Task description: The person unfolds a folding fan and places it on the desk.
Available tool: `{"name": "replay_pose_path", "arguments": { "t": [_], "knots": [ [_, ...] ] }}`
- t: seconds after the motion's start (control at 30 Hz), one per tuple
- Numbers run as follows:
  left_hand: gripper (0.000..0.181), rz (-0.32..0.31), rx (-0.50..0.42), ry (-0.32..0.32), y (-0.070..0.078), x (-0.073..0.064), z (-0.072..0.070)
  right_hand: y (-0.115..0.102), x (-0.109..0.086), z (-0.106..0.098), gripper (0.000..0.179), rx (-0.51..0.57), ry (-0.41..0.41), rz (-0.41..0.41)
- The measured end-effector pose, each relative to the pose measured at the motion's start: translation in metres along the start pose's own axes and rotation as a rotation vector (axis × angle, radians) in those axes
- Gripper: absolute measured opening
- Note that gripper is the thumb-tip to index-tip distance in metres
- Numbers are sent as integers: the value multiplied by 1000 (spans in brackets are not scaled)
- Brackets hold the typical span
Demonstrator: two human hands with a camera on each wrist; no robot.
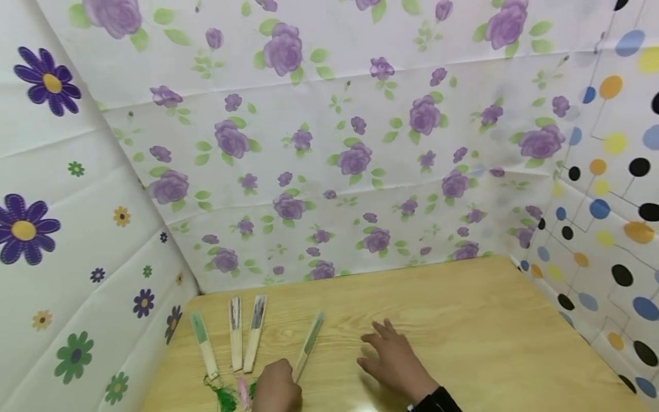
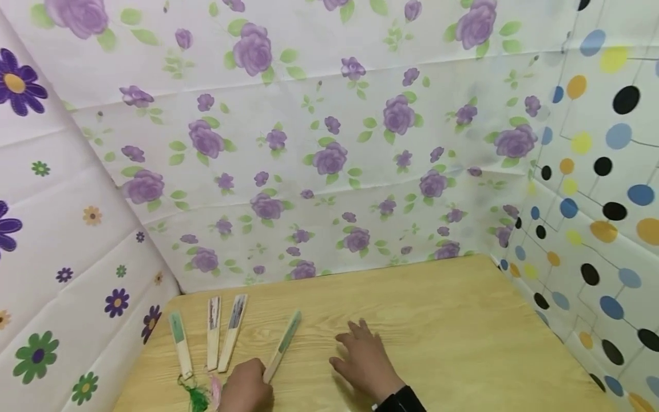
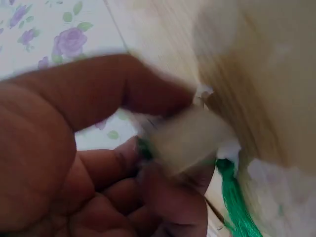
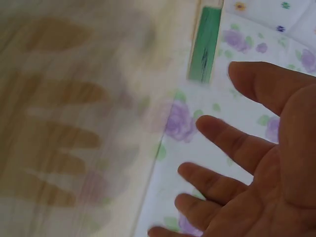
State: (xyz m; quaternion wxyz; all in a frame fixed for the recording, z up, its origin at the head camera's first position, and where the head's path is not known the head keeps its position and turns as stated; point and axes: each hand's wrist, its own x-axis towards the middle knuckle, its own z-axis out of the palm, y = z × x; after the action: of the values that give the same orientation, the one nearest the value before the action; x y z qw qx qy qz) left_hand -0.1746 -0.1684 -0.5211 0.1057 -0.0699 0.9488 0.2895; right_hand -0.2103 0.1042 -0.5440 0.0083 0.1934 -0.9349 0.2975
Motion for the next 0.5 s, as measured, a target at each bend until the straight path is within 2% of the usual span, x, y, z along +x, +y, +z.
{"name": "replay_pose_path", "arguments": {
  "t": [0.13, 0.2, 0.23, 0.3, 0.37, 0.43, 0.5],
  "knots": [
    [13, 72, -33, 95, 3, -8, -7, -11, 7, -1, 54, 190, -92, -70],
    [16, 143, -120, 104, 10, -12, -8, -16, 8, -3, 51, 308, -137, -67],
    [21, 185, -185, 78, 15, -13, -8, -18, 7, -5, 49, 388, -164, -62],
    [30, 264, -329, -17, 26, -15, -6, -21, 7, -9, 42, 528, -197, -54],
    [30, 327, -451, -110, 37, -15, -1, -25, 8, -12, 37, 678, -213, -48],
    [24, 371, -481, -177, 47, -14, 6, -28, 9, -14, 35, 803, -209, -47],
    [23, 401, -445, -171, 57, -13, 14, -29, 9, -16, 34, 894, -180, -23]
  ]
}}
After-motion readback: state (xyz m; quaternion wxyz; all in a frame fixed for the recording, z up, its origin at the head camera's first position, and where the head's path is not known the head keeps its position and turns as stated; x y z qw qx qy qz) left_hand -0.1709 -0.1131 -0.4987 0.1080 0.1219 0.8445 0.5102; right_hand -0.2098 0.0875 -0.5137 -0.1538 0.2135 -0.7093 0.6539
